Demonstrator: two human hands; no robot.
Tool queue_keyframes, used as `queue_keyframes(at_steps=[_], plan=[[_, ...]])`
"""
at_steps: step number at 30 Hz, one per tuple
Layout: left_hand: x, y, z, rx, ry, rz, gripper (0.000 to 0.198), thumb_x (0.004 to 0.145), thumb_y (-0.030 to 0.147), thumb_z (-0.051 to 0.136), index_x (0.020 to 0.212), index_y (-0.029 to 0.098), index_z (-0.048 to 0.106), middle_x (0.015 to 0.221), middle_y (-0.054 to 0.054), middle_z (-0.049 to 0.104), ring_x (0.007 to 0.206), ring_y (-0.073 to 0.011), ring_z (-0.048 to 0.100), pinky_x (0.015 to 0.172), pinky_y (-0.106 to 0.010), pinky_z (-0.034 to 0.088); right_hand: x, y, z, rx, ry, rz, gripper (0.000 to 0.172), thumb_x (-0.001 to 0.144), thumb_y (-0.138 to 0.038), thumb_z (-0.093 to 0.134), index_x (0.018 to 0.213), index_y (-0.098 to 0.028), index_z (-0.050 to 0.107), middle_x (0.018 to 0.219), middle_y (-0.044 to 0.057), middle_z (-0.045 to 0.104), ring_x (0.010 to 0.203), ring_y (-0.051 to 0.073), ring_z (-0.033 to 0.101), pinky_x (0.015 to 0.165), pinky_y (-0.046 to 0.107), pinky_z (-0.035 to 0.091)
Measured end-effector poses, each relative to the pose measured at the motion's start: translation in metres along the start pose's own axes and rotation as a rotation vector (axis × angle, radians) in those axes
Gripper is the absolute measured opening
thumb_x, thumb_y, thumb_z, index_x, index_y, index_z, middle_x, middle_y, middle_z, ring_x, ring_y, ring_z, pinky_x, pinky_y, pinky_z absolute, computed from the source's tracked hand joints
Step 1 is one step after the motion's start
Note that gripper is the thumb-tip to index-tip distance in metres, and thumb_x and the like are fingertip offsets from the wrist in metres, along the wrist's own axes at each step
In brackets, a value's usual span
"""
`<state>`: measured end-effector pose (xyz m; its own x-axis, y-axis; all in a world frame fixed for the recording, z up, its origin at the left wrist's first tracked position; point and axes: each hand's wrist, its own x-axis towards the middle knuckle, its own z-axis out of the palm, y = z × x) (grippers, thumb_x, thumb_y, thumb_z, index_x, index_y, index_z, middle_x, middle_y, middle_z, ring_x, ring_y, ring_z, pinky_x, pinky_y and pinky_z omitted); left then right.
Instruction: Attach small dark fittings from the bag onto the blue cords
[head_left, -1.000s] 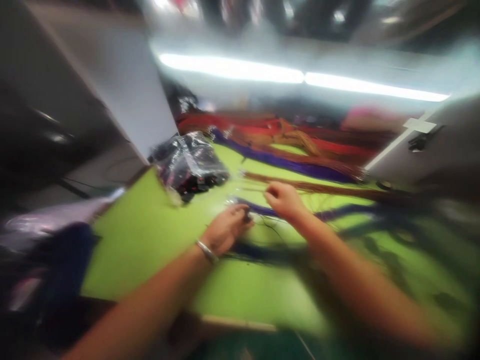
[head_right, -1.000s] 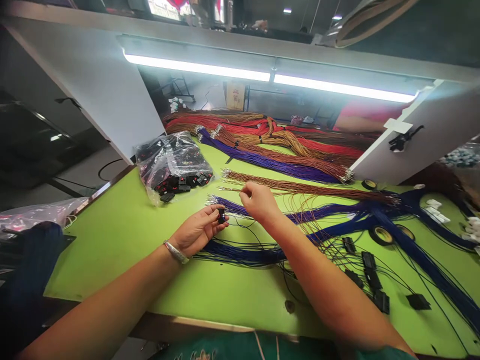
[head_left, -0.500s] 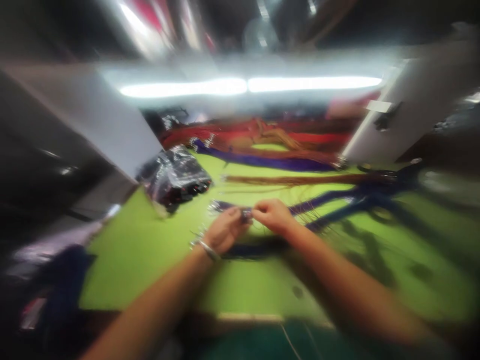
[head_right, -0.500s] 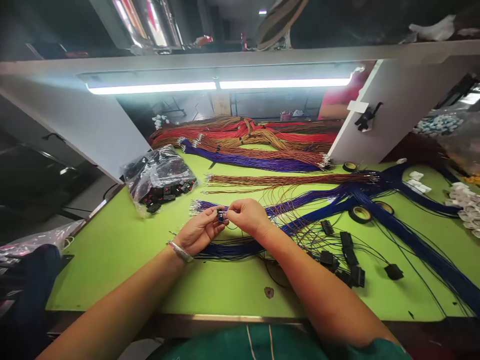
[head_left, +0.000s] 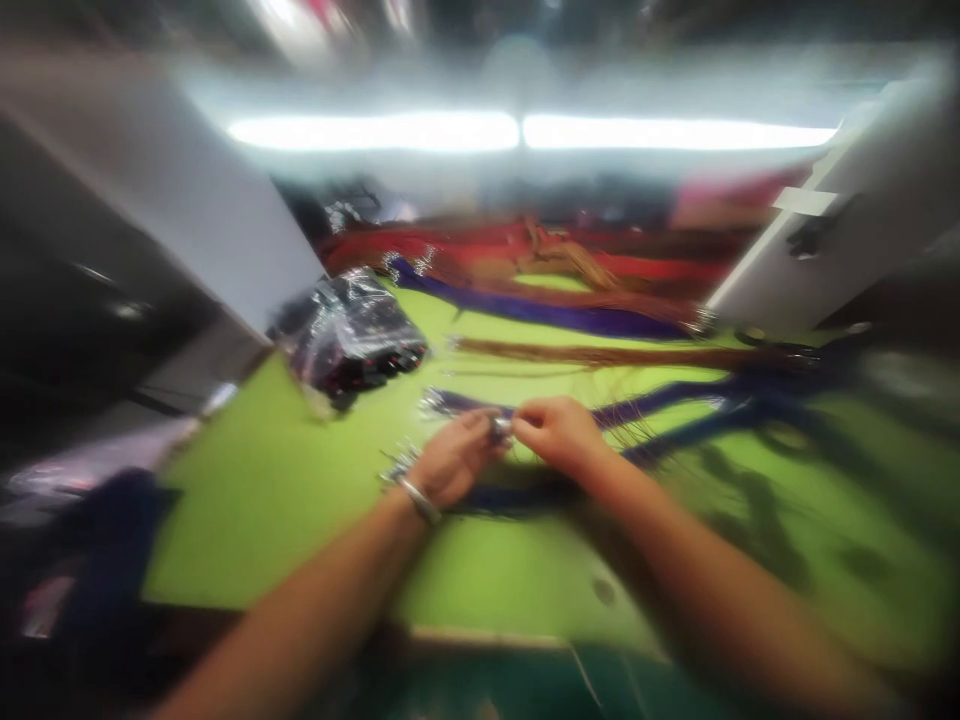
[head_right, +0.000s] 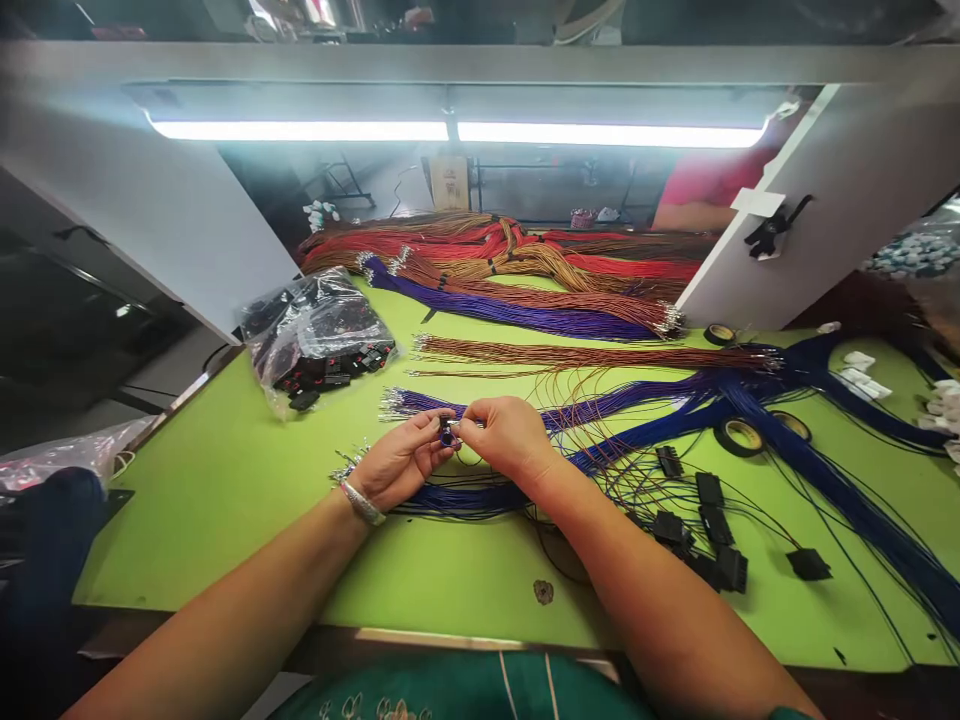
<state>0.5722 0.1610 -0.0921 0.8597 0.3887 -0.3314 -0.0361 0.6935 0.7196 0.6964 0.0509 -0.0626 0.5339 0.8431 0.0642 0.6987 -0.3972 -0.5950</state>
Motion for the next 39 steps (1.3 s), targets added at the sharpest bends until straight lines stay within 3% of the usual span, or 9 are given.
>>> queue_keyframes(at_steps=[9,14,23,27,32,39], plan=[[-0.003,0.000,0.001,0.049,0.036,0.026,0.026,0.072,0.017,0.070,0.094,0.011,0.059,0.081,-0.005,0.064,0.065,-0.0098,0.062,0.061,-0.020,0.051,0.000,-0.004,-0.002,-0.043,-0.033,0.017,0.022,0.073,-0.028,0.051,0.070,-0.021,0.071,0.060,0.000,0.064,0.057,0.010,0.051,0.053,0.020,0.030],[-0.005,-0.001,0.002,0.187,0.108,0.096,0.033,0.064,0.024,0.076,0.090,0.011,0.060,0.078,-0.004,0.064,0.065,-0.0123,0.063,0.059,-0.022,0.050,0.000,-0.001,-0.002,-0.043,-0.038,-0.001,0.021,0.072,-0.027,0.051,0.069,-0.021,0.070,0.058,-0.001,0.062,0.055,0.010,0.049,0.052,0.020,0.029],[-0.004,-0.006,-0.003,0.262,0.100,0.200,0.030,0.062,0.024,0.077,0.087,0.014,0.066,0.084,-0.005,0.066,0.073,-0.0117,0.061,0.069,-0.024,0.049,0.009,0.012,0.003,0.266,-0.193,-0.057,0.023,0.072,-0.025,0.049,0.062,-0.012,0.065,0.052,-0.003,0.052,0.051,0.007,0.042,0.051,0.019,0.030],[-0.004,-0.005,-0.003,0.275,0.107,0.191,0.030,0.061,0.025,0.078,0.086,0.013,0.067,0.081,-0.005,0.067,0.070,-0.0118,0.061,0.067,-0.024,0.049,0.008,0.010,0.002,0.204,-0.174,-0.085,0.022,0.074,-0.025,0.050,0.063,-0.013,0.064,0.051,-0.003,0.051,0.051,0.007,0.041,0.051,0.019,0.029],[-0.007,0.000,0.002,0.263,0.109,0.129,0.031,0.059,0.027,0.079,0.082,0.011,0.067,0.073,-0.004,0.065,0.063,-0.0111,0.060,0.061,-0.023,0.047,0.004,0.006,0.000,0.076,-0.136,-0.215,0.021,0.079,-0.025,0.050,0.071,-0.016,0.067,0.059,-0.001,0.059,0.054,0.008,0.045,0.053,0.019,0.029],[-0.009,0.005,0.006,0.149,0.092,0.099,0.030,0.058,0.024,0.080,0.081,0.011,0.067,0.073,-0.003,0.065,0.064,-0.0089,0.059,0.061,-0.020,0.047,0.003,0.006,0.005,0.243,-0.066,-0.184,0.020,0.077,-0.023,0.050,0.064,-0.014,0.062,0.056,-0.002,0.055,0.053,0.007,0.043,0.053,0.018,0.030]])
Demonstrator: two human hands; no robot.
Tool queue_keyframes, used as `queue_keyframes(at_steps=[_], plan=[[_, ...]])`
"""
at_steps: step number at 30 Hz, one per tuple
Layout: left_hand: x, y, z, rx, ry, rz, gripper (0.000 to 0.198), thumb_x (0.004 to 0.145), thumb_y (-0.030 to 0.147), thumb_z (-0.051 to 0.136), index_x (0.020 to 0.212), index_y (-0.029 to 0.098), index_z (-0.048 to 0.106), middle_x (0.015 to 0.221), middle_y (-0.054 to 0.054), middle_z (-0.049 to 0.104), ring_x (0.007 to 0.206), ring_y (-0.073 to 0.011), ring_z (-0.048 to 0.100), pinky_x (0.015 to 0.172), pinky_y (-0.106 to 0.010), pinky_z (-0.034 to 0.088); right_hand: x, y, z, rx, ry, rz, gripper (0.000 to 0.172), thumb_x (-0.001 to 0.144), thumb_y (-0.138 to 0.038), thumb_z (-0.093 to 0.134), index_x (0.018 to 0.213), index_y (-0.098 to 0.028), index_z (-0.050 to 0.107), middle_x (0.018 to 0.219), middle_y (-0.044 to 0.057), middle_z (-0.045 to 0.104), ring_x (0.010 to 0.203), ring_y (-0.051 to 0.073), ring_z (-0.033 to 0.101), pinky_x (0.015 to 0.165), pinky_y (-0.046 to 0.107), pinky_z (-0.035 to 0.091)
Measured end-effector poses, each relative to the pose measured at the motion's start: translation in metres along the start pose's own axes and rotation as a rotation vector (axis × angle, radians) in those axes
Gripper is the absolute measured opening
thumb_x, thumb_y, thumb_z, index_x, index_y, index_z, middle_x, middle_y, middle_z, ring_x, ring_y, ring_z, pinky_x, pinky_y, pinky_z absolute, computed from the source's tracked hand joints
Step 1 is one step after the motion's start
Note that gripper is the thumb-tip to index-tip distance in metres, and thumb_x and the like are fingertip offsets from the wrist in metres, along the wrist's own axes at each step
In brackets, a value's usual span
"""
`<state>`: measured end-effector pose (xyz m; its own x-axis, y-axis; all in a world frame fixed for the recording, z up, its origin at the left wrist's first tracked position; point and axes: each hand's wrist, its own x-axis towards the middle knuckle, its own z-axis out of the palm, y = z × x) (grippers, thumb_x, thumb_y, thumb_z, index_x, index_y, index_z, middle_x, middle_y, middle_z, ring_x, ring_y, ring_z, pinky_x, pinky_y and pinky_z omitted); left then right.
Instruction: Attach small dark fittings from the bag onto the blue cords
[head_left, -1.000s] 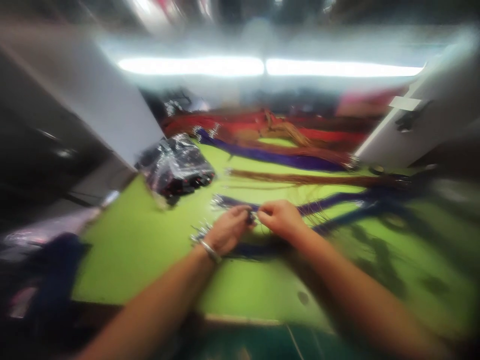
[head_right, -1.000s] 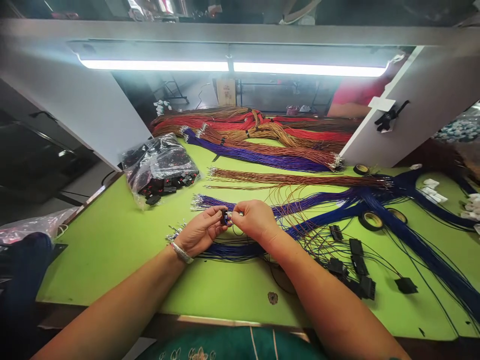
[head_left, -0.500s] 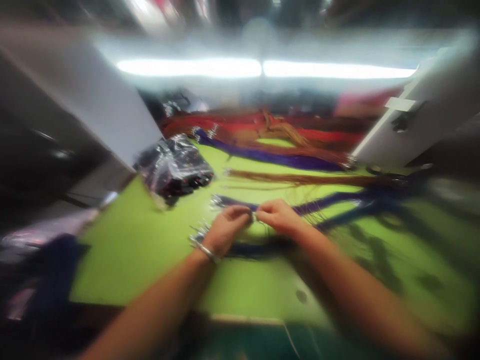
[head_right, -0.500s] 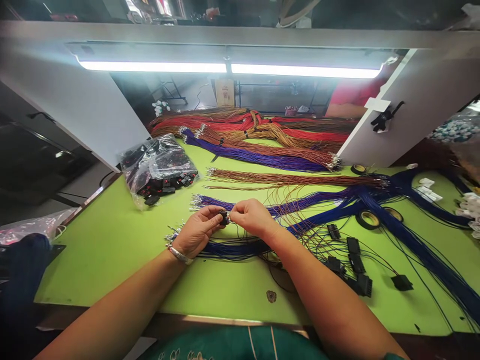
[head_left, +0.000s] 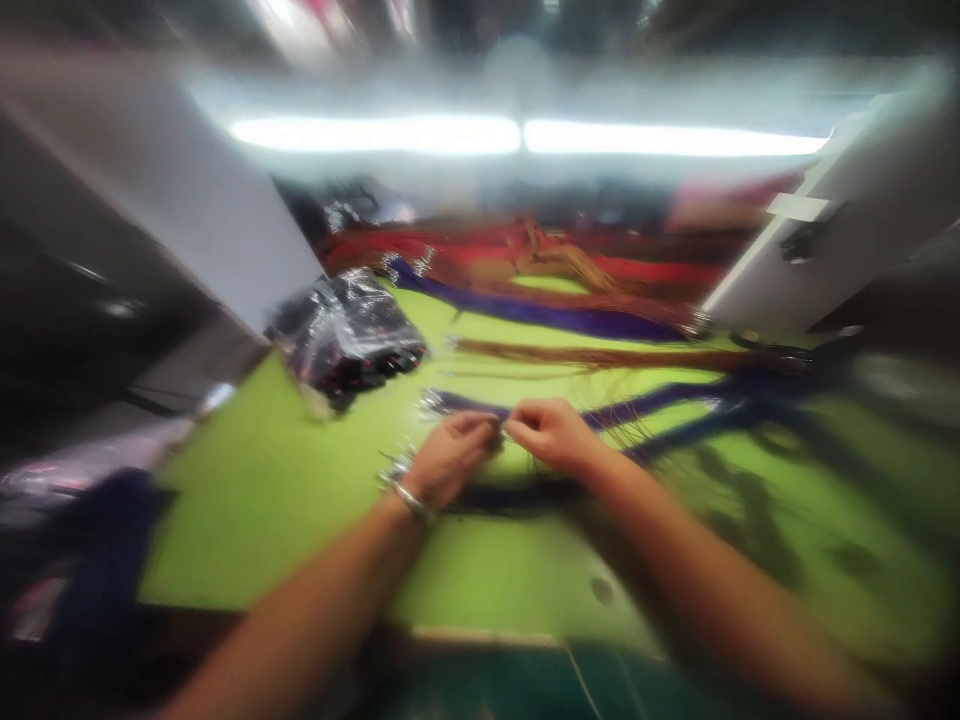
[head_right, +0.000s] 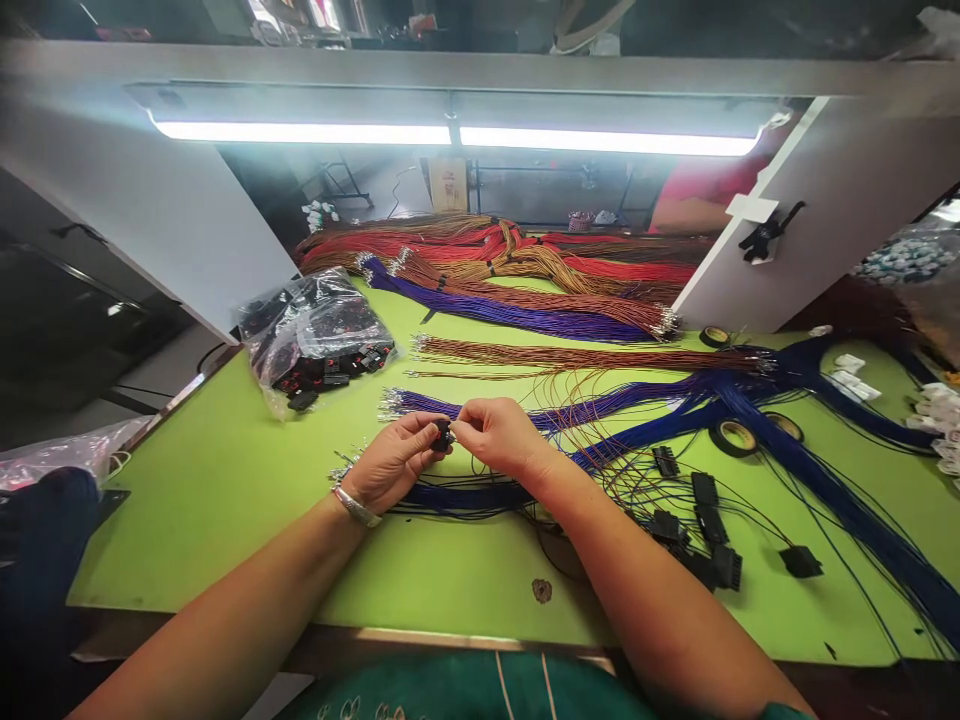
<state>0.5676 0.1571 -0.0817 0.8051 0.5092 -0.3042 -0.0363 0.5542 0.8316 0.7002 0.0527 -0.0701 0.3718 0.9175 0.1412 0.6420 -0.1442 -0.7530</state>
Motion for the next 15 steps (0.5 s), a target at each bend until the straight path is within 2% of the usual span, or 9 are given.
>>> queue_keyframes(at_steps=[5,15], plan=[[-0.0006,-0.0015,0.0012,0.016,0.014,0.004,0.031,0.058,0.025,0.080,0.082,0.010,0.067,0.074,-0.003,0.065,0.063,-0.0092,0.059,0.061,-0.021,0.047,-0.0007,-0.0021,0.0002,-0.044,-0.011,-0.035,0.022,0.077,-0.020,0.047,0.059,-0.014,0.058,0.052,-0.003,0.050,0.051,0.007,0.040,0.052,0.019,0.028],[0.0012,-0.0044,-0.0018,0.105,0.001,-0.002,0.033,0.057,0.028,0.081,0.080,0.010,0.066,0.071,-0.004,0.064,0.063,-0.0108,0.059,0.059,-0.022,0.046,-0.0003,0.0003,0.0060,-0.085,-0.061,-0.042,0.023,0.080,-0.019,0.047,0.059,-0.014,0.056,0.053,-0.004,0.049,0.052,0.007,0.040,0.052,0.019,0.028]])
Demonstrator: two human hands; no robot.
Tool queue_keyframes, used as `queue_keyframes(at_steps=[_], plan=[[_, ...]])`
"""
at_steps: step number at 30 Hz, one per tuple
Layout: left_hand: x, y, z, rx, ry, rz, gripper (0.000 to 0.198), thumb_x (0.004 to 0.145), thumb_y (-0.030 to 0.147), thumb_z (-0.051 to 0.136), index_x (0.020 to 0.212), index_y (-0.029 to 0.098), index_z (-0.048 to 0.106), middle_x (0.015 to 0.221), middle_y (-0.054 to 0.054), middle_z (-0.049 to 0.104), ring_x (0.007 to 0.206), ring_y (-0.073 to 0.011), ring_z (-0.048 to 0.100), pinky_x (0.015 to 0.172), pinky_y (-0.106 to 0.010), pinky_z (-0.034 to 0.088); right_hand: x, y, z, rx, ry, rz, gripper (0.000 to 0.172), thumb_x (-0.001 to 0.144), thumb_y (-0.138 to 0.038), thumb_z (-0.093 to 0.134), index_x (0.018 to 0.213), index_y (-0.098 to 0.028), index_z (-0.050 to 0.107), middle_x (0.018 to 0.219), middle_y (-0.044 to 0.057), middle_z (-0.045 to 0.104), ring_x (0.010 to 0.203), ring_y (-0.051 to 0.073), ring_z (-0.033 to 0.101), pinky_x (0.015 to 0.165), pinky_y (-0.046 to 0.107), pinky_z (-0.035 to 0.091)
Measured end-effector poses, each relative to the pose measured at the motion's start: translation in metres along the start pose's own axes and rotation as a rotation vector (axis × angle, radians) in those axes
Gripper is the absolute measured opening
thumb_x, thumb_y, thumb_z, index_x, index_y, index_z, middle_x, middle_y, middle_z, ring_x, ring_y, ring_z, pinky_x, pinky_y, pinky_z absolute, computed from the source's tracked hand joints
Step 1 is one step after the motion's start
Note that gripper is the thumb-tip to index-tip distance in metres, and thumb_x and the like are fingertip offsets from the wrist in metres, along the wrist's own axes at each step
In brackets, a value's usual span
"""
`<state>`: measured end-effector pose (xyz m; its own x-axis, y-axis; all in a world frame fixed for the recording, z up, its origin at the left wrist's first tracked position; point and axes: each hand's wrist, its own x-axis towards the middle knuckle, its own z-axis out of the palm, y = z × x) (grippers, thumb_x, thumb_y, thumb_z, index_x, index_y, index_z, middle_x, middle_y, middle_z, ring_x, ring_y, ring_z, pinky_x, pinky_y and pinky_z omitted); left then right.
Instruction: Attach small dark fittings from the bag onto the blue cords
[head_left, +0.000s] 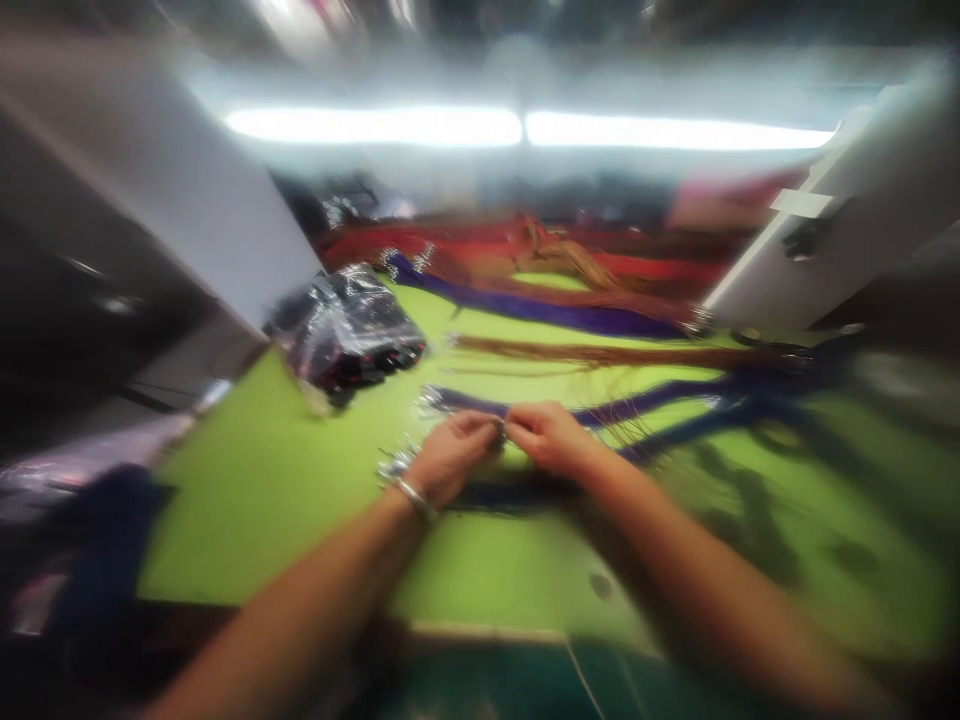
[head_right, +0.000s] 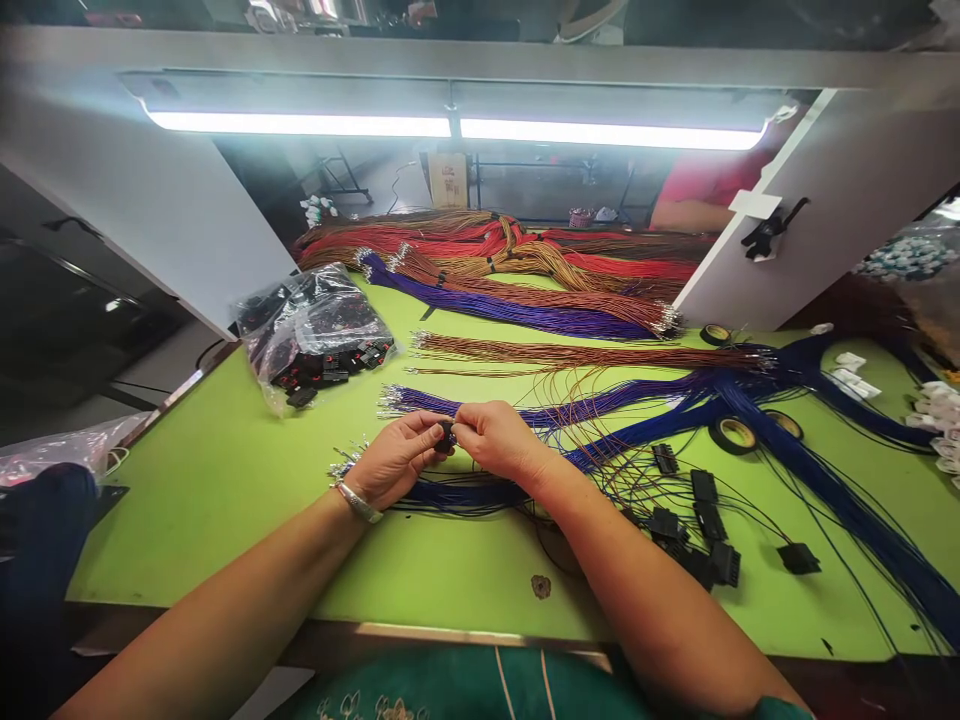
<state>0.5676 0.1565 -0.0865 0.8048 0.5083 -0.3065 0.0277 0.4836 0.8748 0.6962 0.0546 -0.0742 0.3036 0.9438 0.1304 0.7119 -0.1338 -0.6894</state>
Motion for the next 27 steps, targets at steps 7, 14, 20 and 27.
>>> queue_keyframes(at_steps=[7,14,20,27], plan=[[-0.002,0.005,0.003,-0.034,0.003,0.083,0.030,0.061,0.029,0.078,0.083,0.011,0.067,0.073,-0.003,0.065,0.063,-0.0096,0.058,0.062,-0.021,0.046,-0.001,-0.005,-0.018,0.017,0.014,0.036,0.022,0.083,-0.028,0.049,0.072,-0.014,0.062,0.060,-0.002,0.055,0.057,0.008,0.044,0.055,0.019,0.032],[-0.014,0.018,0.021,-0.025,-0.081,0.309,0.036,0.076,0.044,0.063,0.100,0.016,0.062,0.090,-0.007,0.067,0.083,-0.0174,0.063,0.079,-0.033,0.049,-0.012,-0.035,-0.066,-0.254,-0.048,-0.140,0.011,0.079,-0.020,0.058,0.075,-0.014,0.067,0.069,0.002,0.060,0.064,0.010,0.049,0.061,0.021,0.036],[-0.017,-0.020,0.022,1.007,-0.297,0.516,0.059,0.085,0.045,0.045,0.138,0.019,0.036,0.146,-0.011,0.031,0.135,-0.0257,0.026,0.111,-0.044,0.019,-0.080,-0.001,-0.123,-0.231,-0.171,-0.200,0.015,0.081,-0.027,0.057,0.084,-0.018,0.068,0.088,0.005,0.064,0.081,0.014,0.058,0.076,0.025,0.045],[-0.010,-0.039,0.028,1.580,-0.318,0.536,0.062,0.085,0.039,0.046,0.140,0.012,0.031,0.150,-0.016,0.018,0.139,-0.0272,0.010,0.112,-0.044,0.014,-0.190,0.048,-0.076,-0.588,-0.111,-0.028,0.045,0.074,-0.038,0.062,0.115,-0.021,0.059,0.132,0.011,0.048,0.123,0.028,0.040,0.102,0.049,0.031]])
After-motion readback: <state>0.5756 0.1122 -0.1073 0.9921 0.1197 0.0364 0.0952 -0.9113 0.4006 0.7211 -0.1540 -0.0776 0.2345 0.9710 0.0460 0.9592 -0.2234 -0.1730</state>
